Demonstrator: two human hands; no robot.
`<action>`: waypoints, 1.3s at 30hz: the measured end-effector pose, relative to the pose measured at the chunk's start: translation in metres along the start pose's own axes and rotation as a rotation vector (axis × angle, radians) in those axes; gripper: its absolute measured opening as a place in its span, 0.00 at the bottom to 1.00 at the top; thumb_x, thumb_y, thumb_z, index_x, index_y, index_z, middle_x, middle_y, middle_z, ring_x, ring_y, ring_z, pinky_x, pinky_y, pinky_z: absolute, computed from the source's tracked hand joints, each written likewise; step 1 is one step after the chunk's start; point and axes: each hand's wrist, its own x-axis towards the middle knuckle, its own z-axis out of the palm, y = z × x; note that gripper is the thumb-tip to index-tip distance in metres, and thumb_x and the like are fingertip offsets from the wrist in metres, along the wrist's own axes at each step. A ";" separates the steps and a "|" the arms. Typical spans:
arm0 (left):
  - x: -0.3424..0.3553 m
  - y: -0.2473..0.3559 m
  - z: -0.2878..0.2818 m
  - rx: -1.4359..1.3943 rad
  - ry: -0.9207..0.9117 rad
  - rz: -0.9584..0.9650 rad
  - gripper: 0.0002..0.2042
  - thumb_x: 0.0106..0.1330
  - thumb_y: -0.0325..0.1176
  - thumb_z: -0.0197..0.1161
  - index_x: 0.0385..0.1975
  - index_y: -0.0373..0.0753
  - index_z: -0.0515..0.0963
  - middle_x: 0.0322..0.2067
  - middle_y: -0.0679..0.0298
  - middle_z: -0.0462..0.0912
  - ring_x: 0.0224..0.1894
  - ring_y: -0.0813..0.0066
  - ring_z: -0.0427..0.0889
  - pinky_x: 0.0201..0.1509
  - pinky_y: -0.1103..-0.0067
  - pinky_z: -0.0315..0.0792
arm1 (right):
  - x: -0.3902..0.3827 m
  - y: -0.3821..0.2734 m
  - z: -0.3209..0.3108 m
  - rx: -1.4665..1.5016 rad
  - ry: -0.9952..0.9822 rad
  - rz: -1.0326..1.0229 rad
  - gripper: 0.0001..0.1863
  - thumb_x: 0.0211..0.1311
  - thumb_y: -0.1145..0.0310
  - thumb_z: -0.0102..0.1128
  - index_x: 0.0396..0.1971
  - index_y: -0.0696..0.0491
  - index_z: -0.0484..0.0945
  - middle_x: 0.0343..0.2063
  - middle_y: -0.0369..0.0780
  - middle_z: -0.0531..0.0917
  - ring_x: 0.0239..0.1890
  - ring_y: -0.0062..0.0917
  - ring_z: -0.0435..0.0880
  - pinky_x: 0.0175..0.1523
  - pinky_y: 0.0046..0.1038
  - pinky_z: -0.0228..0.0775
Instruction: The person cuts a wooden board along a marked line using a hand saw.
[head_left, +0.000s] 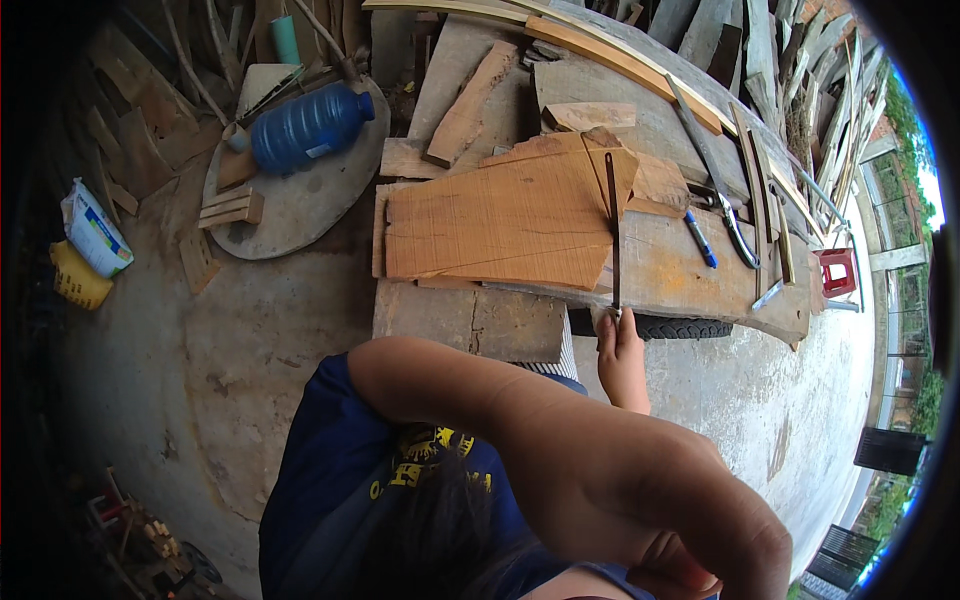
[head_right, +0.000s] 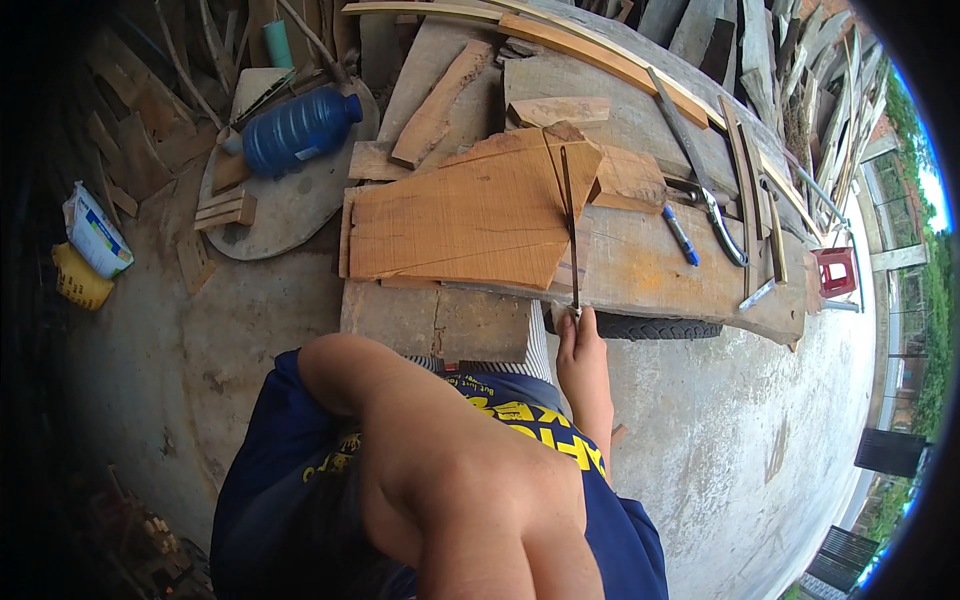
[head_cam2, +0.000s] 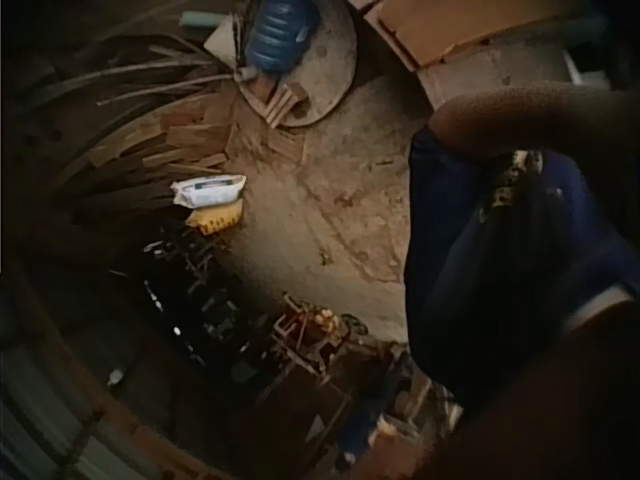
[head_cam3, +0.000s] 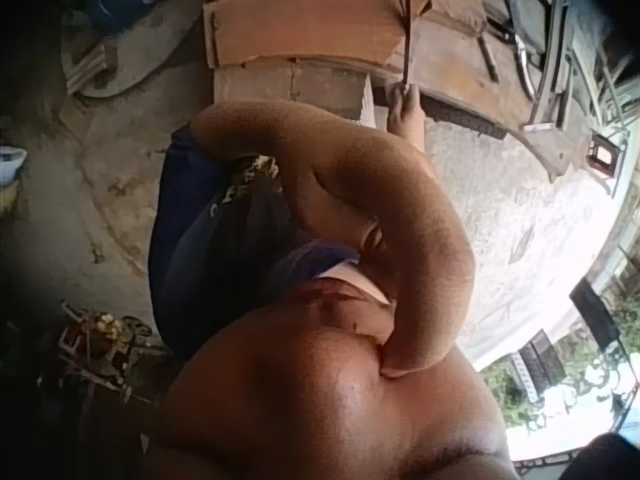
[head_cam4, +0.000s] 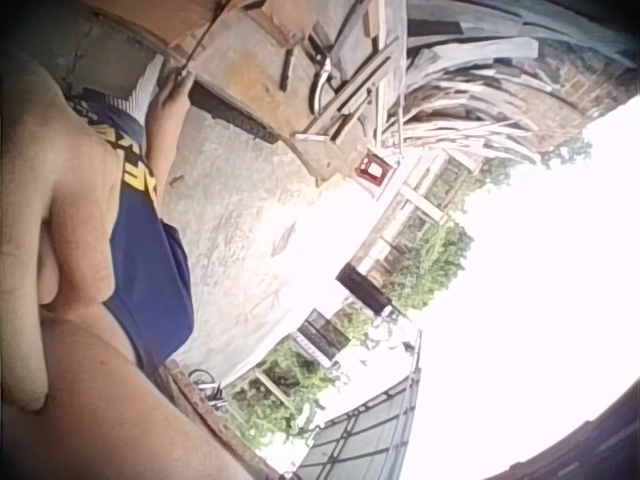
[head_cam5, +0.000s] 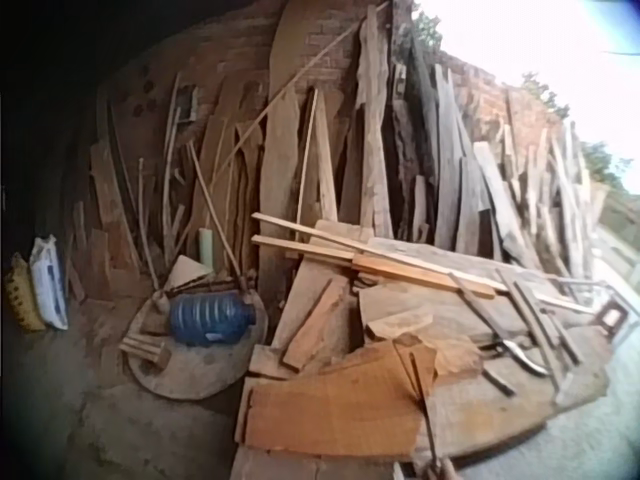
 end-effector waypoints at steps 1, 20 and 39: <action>0.002 0.006 -0.011 0.002 0.006 0.002 0.32 0.67 0.57 0.47 0.34 0.24 0.78 0.31 0.53 0.83 0.31 0.70 0.83 0.34 0.81 0.75 | 0.001 0.000 0.001 0.004 -0.005 0.002 0.09 0.71 0.68 0.45 0.39 0.59 0.66 0.27 0.57 0.80 0.35 0.57 0.78 0.33 0.37 0.70; 0.048 0.250 -0.201 2.790 1.175 -0.618 0.27 0.70 0.55 0.45 0.47 0.32 0.72 0.46 0.46 0.78 0.49 0.49 0.80 0.51 0.58 0.72 | -0.042 0.003 -0.018 -0.149 -0.023 0.103 0.08 0.70 0.66 0.45 0.37 0.56 0.64 0.27 0.58 0.79 0.34 0.58 0.76 0.35 0.50 0.67; 0.042 0.231 -0.242 3.214 0.877 -0.469 0.19 0.72 0.46 0.44 0.41 0.34 0.72 0.39 0.52 0.79 0.44 0.56 0.79 0.49 0.60 0.71 | 0.038 -0.031 -0.007 -0.231 -0.094 0.089 0.09 0.69 0.70 0.44 0.39 0.61 0.65 0.27 0.62 0.78 0.35 0.59 0.77 0.38 0.50 0.68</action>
